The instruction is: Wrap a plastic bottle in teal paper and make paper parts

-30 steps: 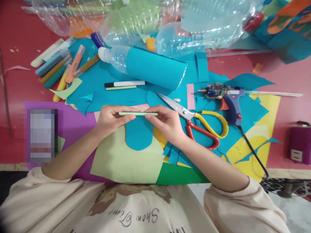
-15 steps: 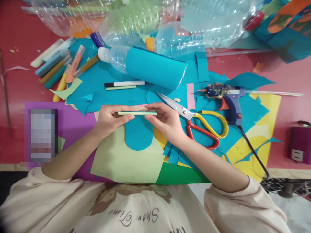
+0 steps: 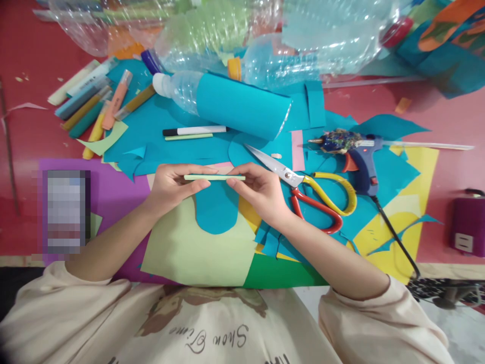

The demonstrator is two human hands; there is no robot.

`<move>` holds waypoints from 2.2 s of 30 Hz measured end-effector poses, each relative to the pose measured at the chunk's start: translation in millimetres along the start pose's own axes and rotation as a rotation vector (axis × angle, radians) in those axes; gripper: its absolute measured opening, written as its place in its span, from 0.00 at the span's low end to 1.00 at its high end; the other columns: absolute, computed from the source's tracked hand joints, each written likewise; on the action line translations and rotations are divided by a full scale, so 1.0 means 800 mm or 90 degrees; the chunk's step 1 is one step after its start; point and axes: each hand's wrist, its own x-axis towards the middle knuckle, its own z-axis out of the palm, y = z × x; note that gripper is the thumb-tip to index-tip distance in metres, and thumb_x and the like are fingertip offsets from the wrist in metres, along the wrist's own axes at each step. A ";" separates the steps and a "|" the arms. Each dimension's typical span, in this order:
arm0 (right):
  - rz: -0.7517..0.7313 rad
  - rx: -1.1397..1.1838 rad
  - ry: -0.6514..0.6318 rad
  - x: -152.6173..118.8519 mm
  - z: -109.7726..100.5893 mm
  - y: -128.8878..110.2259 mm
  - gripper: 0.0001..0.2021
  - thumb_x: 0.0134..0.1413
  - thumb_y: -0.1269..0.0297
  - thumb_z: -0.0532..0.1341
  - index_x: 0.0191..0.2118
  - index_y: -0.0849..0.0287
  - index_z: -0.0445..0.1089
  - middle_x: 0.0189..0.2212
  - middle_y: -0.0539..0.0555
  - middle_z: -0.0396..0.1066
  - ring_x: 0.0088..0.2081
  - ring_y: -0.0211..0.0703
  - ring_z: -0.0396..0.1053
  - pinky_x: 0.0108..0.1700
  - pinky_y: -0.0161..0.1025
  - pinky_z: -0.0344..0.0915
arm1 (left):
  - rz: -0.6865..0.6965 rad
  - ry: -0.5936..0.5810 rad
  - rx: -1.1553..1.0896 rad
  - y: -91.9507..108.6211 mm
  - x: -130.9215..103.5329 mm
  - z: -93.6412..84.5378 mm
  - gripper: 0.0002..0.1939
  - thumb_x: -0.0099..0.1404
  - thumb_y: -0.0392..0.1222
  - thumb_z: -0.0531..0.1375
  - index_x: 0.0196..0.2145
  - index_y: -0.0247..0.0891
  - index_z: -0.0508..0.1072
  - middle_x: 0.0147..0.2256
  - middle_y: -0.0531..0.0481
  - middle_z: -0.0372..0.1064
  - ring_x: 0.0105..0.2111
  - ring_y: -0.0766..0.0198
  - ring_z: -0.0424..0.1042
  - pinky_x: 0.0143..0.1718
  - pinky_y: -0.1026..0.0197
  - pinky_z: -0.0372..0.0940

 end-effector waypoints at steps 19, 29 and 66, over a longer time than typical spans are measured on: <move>-0.032 -0.033 0.014 -0.001 0.000 0.007 0.13 0.47 0.49 0.67 0.28 0.54 0.72 0.23 0.49 0.71 0.25 0.39 0.68 0.25 0.39 0.67 | -0.027 0.179 -0.216 -0.013 0.012 0.001 0.28 0.63 0.65 0.52 0.31 0.41 0.81 0.35 0.50 0.80 0.40 0.54 0.79 0.47 0.49 0.72; -0.019 -0.004 0.025 0.000 0.003 0.002 0.14 0.43 0.50 0.69 0.27 0.55 0.73 0.22 0.48 0.72 0.24 0.36 0.68 0.24 0.35 0.67 | 0.018 0.129 -0.242 -0.007 0.012 0.001 0.06 0.59 0.43 0.66 0.35 0.47 0.81 0.37 0.54 0.80 0.39 0.60 0.79 0.41 0.58 0.75; -0.026 -0.027 -0.026 -0.003 -0.002 -0.001 0.08 0.49 0.57 0.67 0.33 0.54 0.78 0.34 0.52 0.80 0.36 0.43 0.77 0.37 0.40 0.75 | -0.014 0.027 -0.106 -0.001 -0.004 0.002 0.29 0.57 0.46 0.67 0.56 0.45 0.69 0.41 0.48 0.79 0.46 0.51 0.76 0.42 0.59 0.74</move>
